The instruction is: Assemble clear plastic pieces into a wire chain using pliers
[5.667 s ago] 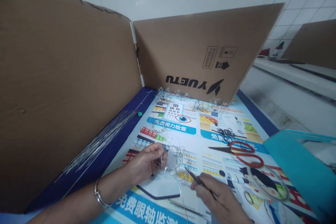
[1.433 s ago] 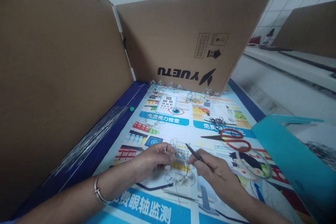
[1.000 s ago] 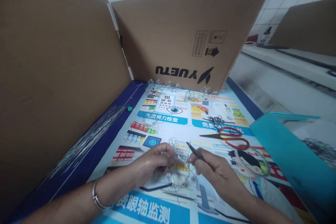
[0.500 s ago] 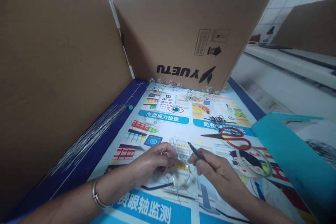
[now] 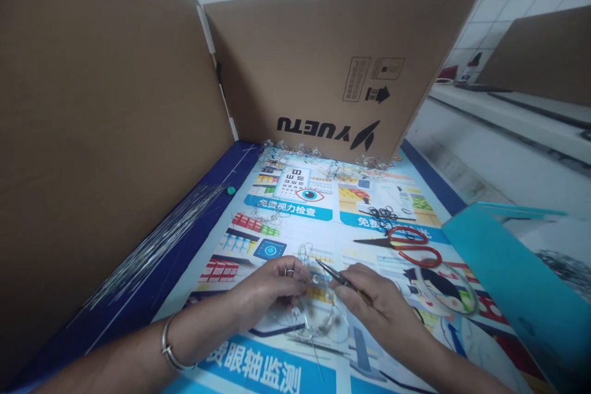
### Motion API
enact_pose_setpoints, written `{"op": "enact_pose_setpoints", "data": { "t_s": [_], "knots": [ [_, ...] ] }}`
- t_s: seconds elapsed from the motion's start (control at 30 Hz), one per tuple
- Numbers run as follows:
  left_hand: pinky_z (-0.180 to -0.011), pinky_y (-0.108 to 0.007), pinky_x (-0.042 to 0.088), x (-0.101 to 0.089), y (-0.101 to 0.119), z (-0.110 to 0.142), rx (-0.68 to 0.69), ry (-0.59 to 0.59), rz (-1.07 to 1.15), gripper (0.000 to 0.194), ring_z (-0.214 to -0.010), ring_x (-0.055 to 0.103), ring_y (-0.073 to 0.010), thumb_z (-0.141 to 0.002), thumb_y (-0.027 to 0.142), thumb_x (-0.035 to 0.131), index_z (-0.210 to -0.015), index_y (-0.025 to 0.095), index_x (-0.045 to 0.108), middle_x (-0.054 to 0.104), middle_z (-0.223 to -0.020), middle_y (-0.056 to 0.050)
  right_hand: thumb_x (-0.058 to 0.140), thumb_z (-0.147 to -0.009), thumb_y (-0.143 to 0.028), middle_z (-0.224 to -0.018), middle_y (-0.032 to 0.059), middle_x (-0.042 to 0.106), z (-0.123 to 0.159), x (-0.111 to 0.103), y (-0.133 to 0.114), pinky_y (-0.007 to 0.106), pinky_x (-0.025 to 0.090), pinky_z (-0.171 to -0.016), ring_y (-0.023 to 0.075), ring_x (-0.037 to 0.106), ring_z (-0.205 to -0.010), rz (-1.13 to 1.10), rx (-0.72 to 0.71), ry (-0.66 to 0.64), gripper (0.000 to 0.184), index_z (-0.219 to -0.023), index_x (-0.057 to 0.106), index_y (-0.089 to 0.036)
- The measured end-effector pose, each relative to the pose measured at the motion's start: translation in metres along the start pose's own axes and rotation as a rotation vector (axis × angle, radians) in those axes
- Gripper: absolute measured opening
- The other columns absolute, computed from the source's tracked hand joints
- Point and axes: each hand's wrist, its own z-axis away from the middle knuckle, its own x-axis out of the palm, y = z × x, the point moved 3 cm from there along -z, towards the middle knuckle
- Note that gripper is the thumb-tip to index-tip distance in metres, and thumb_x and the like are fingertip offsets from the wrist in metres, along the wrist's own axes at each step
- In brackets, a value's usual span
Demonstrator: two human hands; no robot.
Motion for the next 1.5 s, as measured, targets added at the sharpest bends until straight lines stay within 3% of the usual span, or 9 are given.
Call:
{"op": "enact_pose_setpoints", "data": {
  "t_s": [0.33, 0.57, 0.8, 1.0, 1.33, 1.5],
  "knots": [
    [-0.047, -0.021, 0.033, 0.000, 0.001, 0.000, 0.021, -0.052, 0.051, 0.018, -0.050, 0.047, -0.0075, -0.065, 0.015, 0.063, -0.081, 0.016, 0.053, 0.056, -0.066, 0.001, 0.037, -0.091, -0.042, -0.075, 0.0036, 0.057, 0.001, 0.002, 0.008, 0.029, 0.038, -0.063, 0.0178, 0.052, -0.072, 0.260, -0.046, 0.031, 0.031, -0.079, 0.056, -0.020],
    [-0.049, -0.022, 0.031, 0.000, 0.001, 0.001, 0.007, -0.055, 0.054, 0.013, -0.048, 0.046, -0.0077, -0.062, 0.013, 0.061, -0.074, 0.013, 0.057, 0.052, -0.060, 0.000, 0.038, -0.091, -0.040, -0.079, 0.0055, 0.058, 0.005, 0.004, 0.011, 0.030, 0.042, -0.064, 0.0194, 0.054, -0.075, 0.442, -0.153, 0.170, 0.028, -0.090, 0.058, -0.019],
    [-0.052, -0.024, 0.031, -0.003, -0.003, 0.000, 0.032, -0.119, 0.078, 0.020, -0.051, 0.046, -0.0090, -0.068, 0.026, 0.070, -0.074, 0.014, 0.056, 0.051, -0.059, 0.001, 0.040, -0.091, -0.037, -0.075, 0.0053, 0.057, 0.008, 0.007, 0.009, 0.028, 0.041, -0.061, 0.0184, 0.053, -0.071, 0.506, -0.235, 0.252, 0.025, -0.087, 0.058, -0.019],
    [-0.052, -0.022, 0.032, -0.001, -0.002, -0.001, 0.004, -0.092, 0.051, 0.026, -0.048, 0.044, -0.0073, -0.066, 0.032, 0.074, -0.072, 0.013, 0.057, 0.050, -0.056, 0.003, 0.041, -0.091, -0.036, -0.075, 0.0060, 0.056, 0.007, 0.011, 0.010, 0.028, 0.041, -0.061, 0.0187, 0.053, -0.071, 0.529, -0.256, 0.283, 0.026, -0.086, 0.059, -0.018],
    [-0.053, -0.022, 0.032, -0.001, -0.001, 0.001, 0.038, -0.125, 0.106, 0.027, -0.048, 0.046, -0.0073, -0.065, 0.033, 0.075, -0.069, 0.012, 0.057, 0.051, -0.056, 0.002, 0.039, -0.092, -0.038, -0.078, 0.0066, 0.058, 0.004, 0.008, 0.011, 0.028, 0.041, -0.064, 0.0178, 0.053, -0.074, 0.493, -0.182, 0.166, 0.029, -0.088, 0.059, -0.018],
    [-0.053, -0.022, 0.034, -0.002, -0.001, 0.000, 0.043, -0.155, 0.143, 0.028, -0.047, 0.047, -0.0073, -0.065, 0.032, 0.075, -0.069, 0.012, 0.056, 0.051, -0.055, 0.003, 0.037, -0.092, -0.040, -0.078, 0.0061, 0.057, 0.002, 0.004, 0.010, 0.029, 0.040, -0.063, 0.0180, 0.052, -0.074, 0.402, -0.184, 0.038, 0.030, -0.086, 0.059, -0.019]
  ]
}}
